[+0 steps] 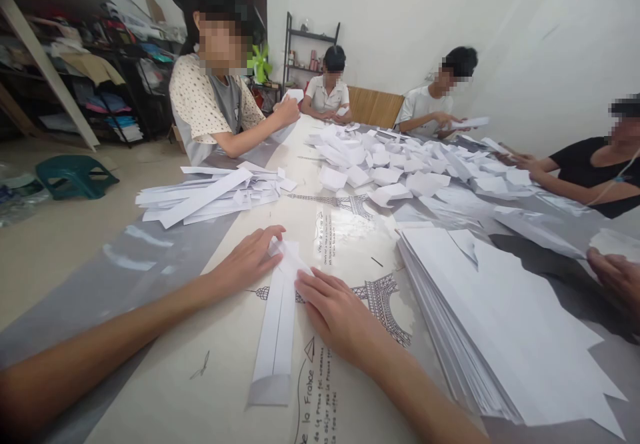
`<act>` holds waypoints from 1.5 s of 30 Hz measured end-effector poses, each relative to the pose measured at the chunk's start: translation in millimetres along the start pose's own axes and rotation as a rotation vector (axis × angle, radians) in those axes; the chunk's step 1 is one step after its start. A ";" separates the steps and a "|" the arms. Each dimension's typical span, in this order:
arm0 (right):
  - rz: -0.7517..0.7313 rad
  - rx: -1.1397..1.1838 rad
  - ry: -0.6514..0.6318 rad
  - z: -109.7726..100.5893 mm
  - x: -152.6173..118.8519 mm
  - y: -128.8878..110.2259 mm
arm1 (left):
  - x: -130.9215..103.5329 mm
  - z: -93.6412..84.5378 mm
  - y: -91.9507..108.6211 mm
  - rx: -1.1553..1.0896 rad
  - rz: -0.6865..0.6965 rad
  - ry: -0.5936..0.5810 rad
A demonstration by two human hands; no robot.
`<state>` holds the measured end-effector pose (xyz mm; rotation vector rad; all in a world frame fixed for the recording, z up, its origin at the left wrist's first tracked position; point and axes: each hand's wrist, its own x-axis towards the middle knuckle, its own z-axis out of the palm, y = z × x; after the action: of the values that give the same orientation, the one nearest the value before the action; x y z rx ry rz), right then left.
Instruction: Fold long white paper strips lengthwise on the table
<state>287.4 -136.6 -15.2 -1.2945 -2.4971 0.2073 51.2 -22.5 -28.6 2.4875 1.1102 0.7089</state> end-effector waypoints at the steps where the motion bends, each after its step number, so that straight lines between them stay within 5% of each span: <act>1: 0.001 0.000 -0.001 -0.1 0.0 -0.2 | 0.5 0.9 -1.4 0.008 0.010 -0.011; 20: 0.007 0.009 -0.007 1.3 -0.9 1.6 | 1.0 3.1 -5.0 0.070 0.058 -0.063; 45: 0.003 0.015 0.001 0.1 -0.1 0.4 | 0.9 2.9 2.4 0.154 0.170 0.008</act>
<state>287.7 -136.5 -15.5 -1.2924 -2.4880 0.2260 54.8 -23.6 -29.6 2.7374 0.9992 0.7038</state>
